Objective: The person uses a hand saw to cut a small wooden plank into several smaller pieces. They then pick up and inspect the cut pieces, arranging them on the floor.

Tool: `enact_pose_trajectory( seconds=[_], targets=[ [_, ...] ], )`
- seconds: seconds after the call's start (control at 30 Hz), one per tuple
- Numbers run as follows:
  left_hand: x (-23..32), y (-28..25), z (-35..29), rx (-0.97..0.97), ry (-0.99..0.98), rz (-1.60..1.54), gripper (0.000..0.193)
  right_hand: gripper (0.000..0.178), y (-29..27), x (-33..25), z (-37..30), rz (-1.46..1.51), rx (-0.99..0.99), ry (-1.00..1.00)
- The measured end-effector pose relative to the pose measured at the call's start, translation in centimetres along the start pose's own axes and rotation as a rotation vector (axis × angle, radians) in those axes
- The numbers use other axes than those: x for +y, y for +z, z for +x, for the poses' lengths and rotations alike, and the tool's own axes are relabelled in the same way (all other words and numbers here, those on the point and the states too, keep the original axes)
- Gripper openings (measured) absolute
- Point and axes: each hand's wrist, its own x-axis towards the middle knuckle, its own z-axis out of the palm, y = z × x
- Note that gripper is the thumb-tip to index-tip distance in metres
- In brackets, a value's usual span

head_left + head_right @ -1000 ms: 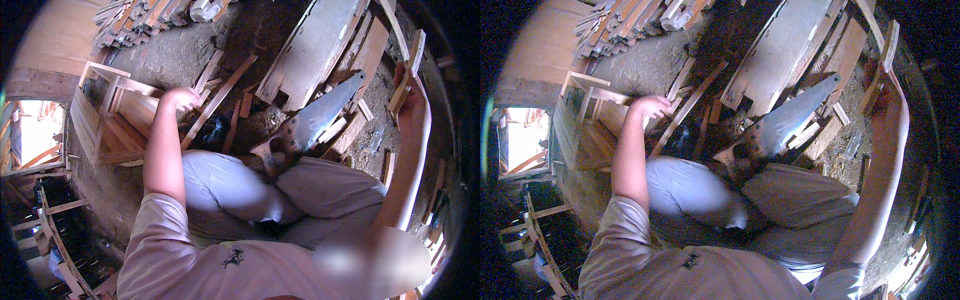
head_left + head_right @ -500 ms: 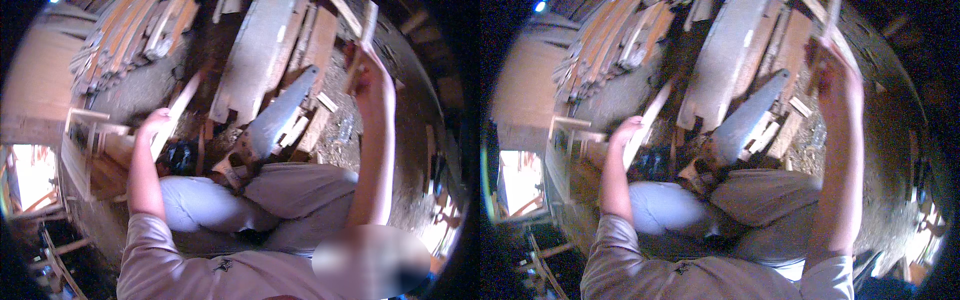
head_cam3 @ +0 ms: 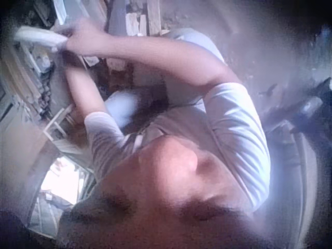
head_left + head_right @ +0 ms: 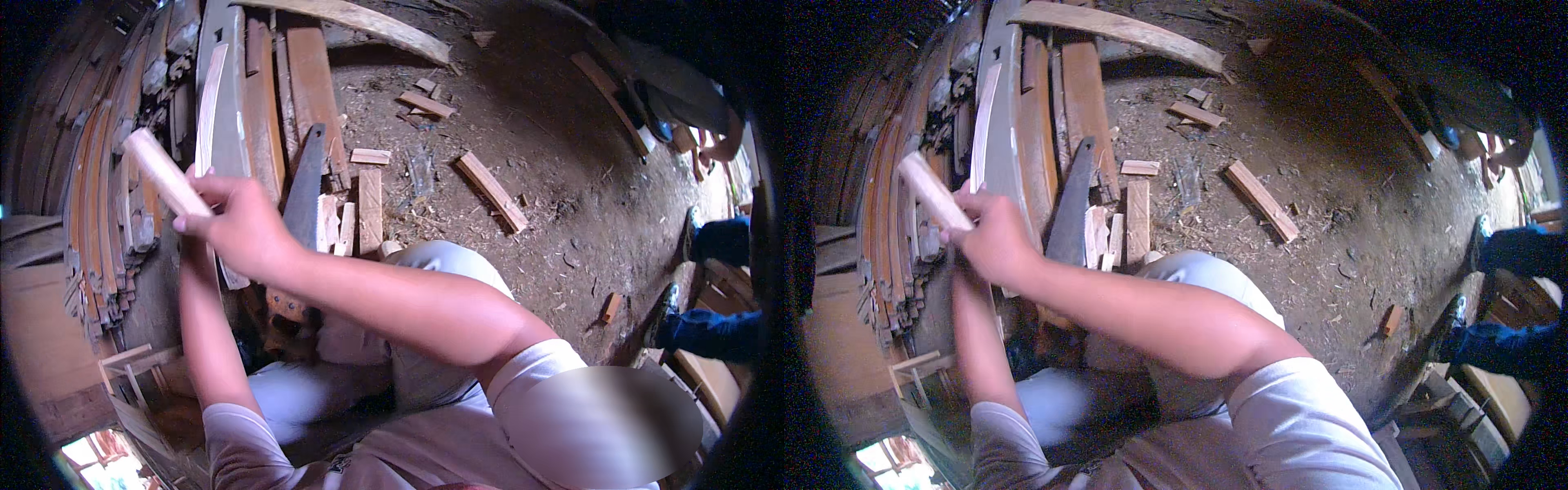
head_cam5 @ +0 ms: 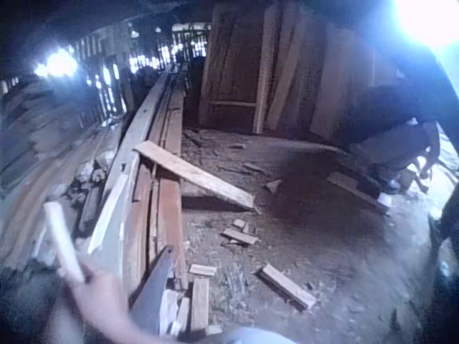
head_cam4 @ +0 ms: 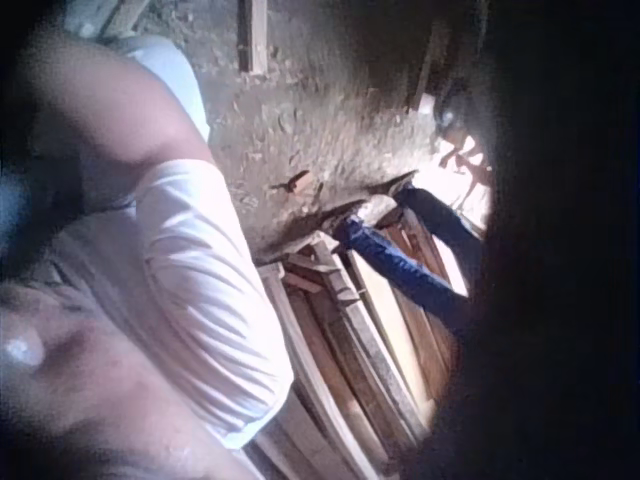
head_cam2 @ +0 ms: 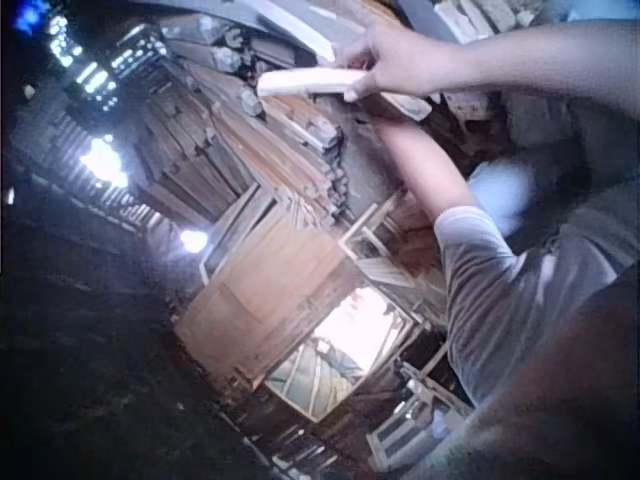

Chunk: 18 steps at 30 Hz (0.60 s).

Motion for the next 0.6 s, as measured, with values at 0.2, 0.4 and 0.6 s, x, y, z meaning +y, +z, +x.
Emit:
enact_pose_trajectory(
  seconds=[0.2,0.4,0.6],
  targets=[
    [-2.5,2.9,3.2,0.004,0.019,0.261,0.033,0.041,0.3,0.8,-0.3,-0.26,0.227,-0.24],
    [-4.4,0.8,1.8,0.071,0.036,0.41,0.034,0.039,-0.9,-1.1,0.1,-0.142,0.047,-0.025],
    [-3.6,-5.5,-9.4,0.163,0.09,0.458,0.039,0.036,-4.6,-3.6,3.7,0.022,0.115,-0.006]
  ],
)
